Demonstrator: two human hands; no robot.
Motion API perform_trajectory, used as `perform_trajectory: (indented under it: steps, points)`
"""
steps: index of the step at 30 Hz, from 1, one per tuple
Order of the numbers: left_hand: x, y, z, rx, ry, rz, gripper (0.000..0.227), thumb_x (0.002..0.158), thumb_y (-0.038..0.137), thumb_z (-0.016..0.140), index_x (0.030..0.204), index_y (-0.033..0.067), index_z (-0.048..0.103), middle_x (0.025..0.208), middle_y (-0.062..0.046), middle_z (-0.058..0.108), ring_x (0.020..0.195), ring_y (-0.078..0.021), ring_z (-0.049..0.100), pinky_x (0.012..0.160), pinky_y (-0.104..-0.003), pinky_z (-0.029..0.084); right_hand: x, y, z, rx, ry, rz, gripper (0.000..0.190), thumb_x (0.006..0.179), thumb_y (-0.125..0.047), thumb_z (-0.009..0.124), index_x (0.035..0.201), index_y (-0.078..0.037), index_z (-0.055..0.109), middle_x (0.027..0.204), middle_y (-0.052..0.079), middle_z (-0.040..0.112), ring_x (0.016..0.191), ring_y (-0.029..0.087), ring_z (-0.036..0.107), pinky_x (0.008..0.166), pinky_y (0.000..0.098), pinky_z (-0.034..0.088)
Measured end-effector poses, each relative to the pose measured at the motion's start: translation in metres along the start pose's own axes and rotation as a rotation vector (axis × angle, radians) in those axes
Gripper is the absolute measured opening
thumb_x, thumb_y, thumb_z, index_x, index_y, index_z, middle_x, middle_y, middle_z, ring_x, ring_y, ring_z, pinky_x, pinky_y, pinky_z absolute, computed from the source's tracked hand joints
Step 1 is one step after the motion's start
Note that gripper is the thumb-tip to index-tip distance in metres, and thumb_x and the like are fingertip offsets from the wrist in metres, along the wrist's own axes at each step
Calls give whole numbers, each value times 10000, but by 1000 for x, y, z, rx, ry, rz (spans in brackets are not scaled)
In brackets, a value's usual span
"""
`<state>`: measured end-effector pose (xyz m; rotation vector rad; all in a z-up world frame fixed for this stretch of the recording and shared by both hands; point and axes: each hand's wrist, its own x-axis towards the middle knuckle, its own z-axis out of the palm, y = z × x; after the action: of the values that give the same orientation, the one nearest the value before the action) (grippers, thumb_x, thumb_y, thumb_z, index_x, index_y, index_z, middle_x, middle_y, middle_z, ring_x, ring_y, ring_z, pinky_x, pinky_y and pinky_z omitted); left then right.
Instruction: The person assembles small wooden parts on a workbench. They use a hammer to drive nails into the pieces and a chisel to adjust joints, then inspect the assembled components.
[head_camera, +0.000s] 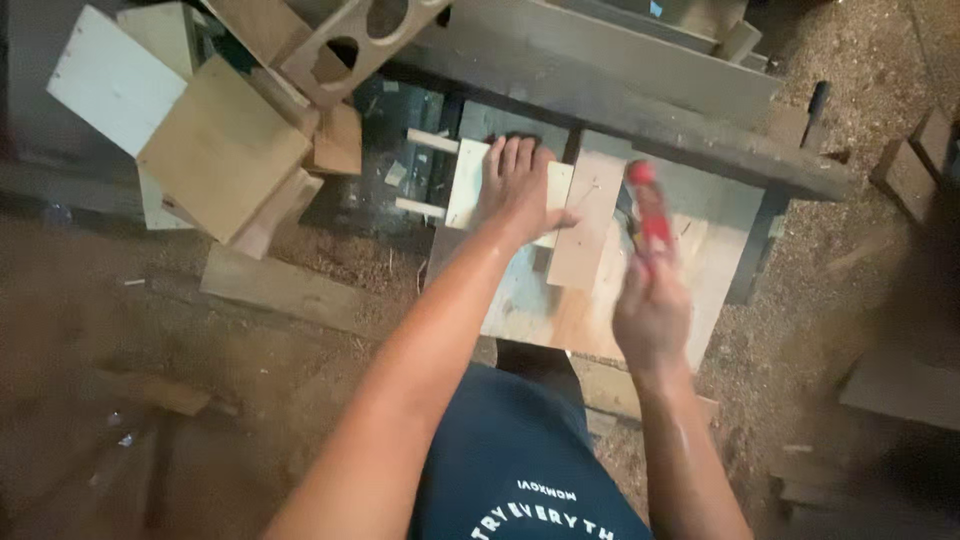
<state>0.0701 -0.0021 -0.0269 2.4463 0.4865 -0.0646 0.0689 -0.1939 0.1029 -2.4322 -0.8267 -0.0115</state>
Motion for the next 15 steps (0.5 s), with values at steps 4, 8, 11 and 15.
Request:
perform_trajectory:
  steps: [4, 8, 11, 15]
  points:
    - [-3, -2, 1, 52, 34, 8, 1043, 559, 596, 913, 1341, 41, 503, 1433, -197, 467, 1423, -372, 307, 1204, -527, 95, 3, 15, 16, -164, -256, 463, 384, 1134, -285, 488, 977, 22, 658, 766, 264, 661, 702, 460, 661, 628, 538, 497]
    - [-5, 2, 2, 11, -34, -10, 996, 589, 593, 906, 1325, 51, 509, 1422, -174, 475, 1435, -350, 307, 1228, -520, 94, -19, 35, 17, -71, -293, 595, 375, 1098, -309, 430, 1011, -10, 638, 730, 242, 673, 640, 457, 675, 564, 558, 507]
    - [3, 7, -1, -7, 8, 14, 984, 600, 612, 900, 1316, 52, 522, 1414, -175, 481, 1434, -343, 315, 1227, -519, 90, -13, 46, 30, -168, -125, 194, 355, 1109, -313, 489, 1011, 0, 626, 841, 256, 684, 700, 448, 670, 613, 523, 528]
    - [-8, 1, -7, 17, -30, -18, 971, 593, 614, 893, 1307, 63, 533, 1406, -165, 484, 1439, -325, 310, 1220, -508, 65, -5, 34, 33, -183, -238, 325, 306, 1105, -270, 563, 1019, 1, 677, 751, 249, 672, 698, 437, 666, 617, 525, 496]
